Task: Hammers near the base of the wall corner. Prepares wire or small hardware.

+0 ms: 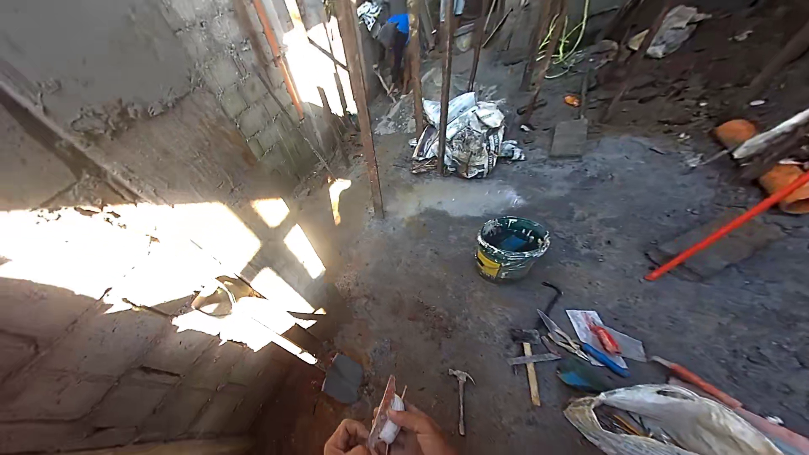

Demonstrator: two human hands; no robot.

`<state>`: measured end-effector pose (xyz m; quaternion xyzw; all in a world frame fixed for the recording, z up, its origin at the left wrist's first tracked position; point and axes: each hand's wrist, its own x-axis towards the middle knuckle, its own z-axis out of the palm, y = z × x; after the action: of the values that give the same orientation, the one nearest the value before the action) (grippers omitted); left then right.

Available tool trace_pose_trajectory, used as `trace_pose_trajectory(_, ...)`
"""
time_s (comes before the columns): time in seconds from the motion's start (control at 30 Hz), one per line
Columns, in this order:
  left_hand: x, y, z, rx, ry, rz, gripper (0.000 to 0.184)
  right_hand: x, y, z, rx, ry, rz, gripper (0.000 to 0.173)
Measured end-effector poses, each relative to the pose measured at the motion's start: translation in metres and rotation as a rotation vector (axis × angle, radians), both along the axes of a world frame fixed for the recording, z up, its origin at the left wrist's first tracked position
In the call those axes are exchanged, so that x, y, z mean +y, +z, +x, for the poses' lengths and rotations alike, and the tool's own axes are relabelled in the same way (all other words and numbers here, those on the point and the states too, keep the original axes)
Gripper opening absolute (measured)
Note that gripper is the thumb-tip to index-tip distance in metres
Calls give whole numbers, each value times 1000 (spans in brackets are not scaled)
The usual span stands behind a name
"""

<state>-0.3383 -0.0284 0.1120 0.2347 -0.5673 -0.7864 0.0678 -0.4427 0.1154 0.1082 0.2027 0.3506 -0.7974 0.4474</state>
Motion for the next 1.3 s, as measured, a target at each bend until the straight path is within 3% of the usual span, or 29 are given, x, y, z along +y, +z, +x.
trace_pose_trajectory(0.13, -24, 27, 16, -41, 68, -57, 21, -28, 23, 7, 142, 78, 33, 47)
trace_pose_trajectory(0.2, -34, 33, 27, -43, 112, 20, 22, -42, 31, 15, 158, 87, 23, 44)
trace_pose_trajectory(0.37, -49, 32, 52, 45, 234, 256, 26, -72, 39, 36, 173, 104, -5, 41)
trace_pose_trajectory(0.53, -62, 27, 75, 91, 293, 190, 34, -93, 41, 46, 233, 159, -13, 51)
trace_pose_trajectory(0.8, -86, 28, 92, 41, 469, 173, 16, -131, 42, 49, 285, 300, 2, 43)
trace_pose_trajectory(0.9, -94, 21, 101, 123, 595, 152, 10, -147, 37, 24, 278, 320, -19, 38)
trace_pose_trajectory(1.07, -98, 18, 89, 166, 728, 55, 10, -170, 23, -28, 336, 551, -72, 33)
trace_pose_trajectory(1.17, -87, 21, 57, 10, 843, 7, 7, -187, 24, -56, 269, 582, -24, 28)
trace_pose_trajectory(1.3, -63, 18, 10, -206, 841, 23, 27, -207, 29, -91, 236, 616, 8, 32)
